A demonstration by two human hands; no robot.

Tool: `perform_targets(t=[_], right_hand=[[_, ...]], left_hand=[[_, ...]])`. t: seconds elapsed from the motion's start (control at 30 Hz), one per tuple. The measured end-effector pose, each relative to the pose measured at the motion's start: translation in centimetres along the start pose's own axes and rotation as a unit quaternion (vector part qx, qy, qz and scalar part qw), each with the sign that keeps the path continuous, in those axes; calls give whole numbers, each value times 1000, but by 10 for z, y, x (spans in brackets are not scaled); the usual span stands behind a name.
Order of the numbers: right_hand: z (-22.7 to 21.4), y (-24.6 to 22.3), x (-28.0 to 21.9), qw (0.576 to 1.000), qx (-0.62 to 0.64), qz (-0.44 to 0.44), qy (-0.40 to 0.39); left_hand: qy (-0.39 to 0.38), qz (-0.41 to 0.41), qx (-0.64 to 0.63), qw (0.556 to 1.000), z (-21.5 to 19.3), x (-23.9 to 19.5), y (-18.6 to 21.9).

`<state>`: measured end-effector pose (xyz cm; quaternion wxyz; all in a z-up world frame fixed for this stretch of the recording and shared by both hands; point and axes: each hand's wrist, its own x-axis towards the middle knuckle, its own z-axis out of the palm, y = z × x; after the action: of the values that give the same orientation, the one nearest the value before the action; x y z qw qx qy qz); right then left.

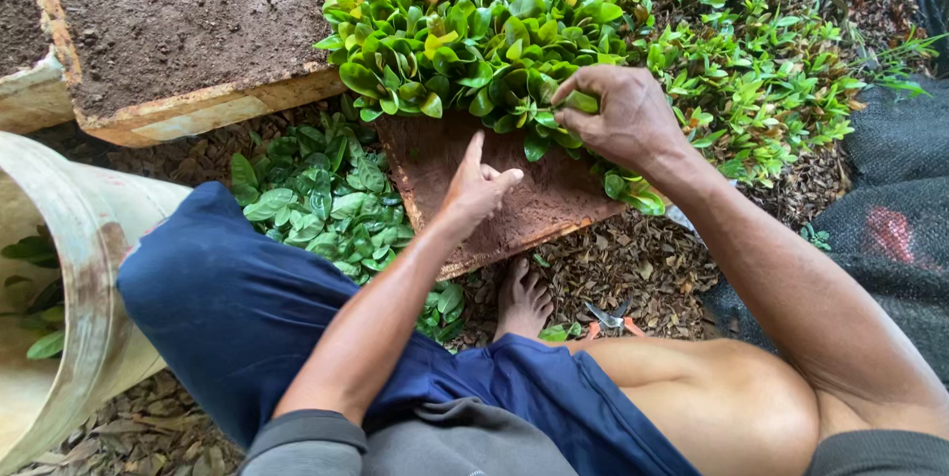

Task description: The person takes green leaves from a bucket and places them into a soil-filled tray. The person repeatedly picks leaves and arranges them in the tray.

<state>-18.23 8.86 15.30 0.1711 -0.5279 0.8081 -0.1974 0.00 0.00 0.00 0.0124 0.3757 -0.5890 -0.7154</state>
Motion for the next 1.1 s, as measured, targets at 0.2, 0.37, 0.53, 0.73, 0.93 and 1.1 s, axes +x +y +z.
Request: perform_targets(t=[0.2,0.37,0.53,0.73,0.93,1.1], right_hand=[[4,2,2,1000,-4,13,-21],[8,-3,6,998,-63,-3,-8],[23,-5,20,983,-165,-71,-22],[60,7,61,919,-323,-204,-93],[91,19,82,881,-395,-225,-132],[95,27,84,877,-403,-217,-147]], left_hand=[[-10,-15,-164,986,25,21,0],[-53,1,-178,983,45,30,4],[-27,44,-154,987,70,50,-9],[24,121,-33,992,94,72,-33],[22,96,-18,995,99,78,-35],[14,126,-15,992,92,75,-26]])
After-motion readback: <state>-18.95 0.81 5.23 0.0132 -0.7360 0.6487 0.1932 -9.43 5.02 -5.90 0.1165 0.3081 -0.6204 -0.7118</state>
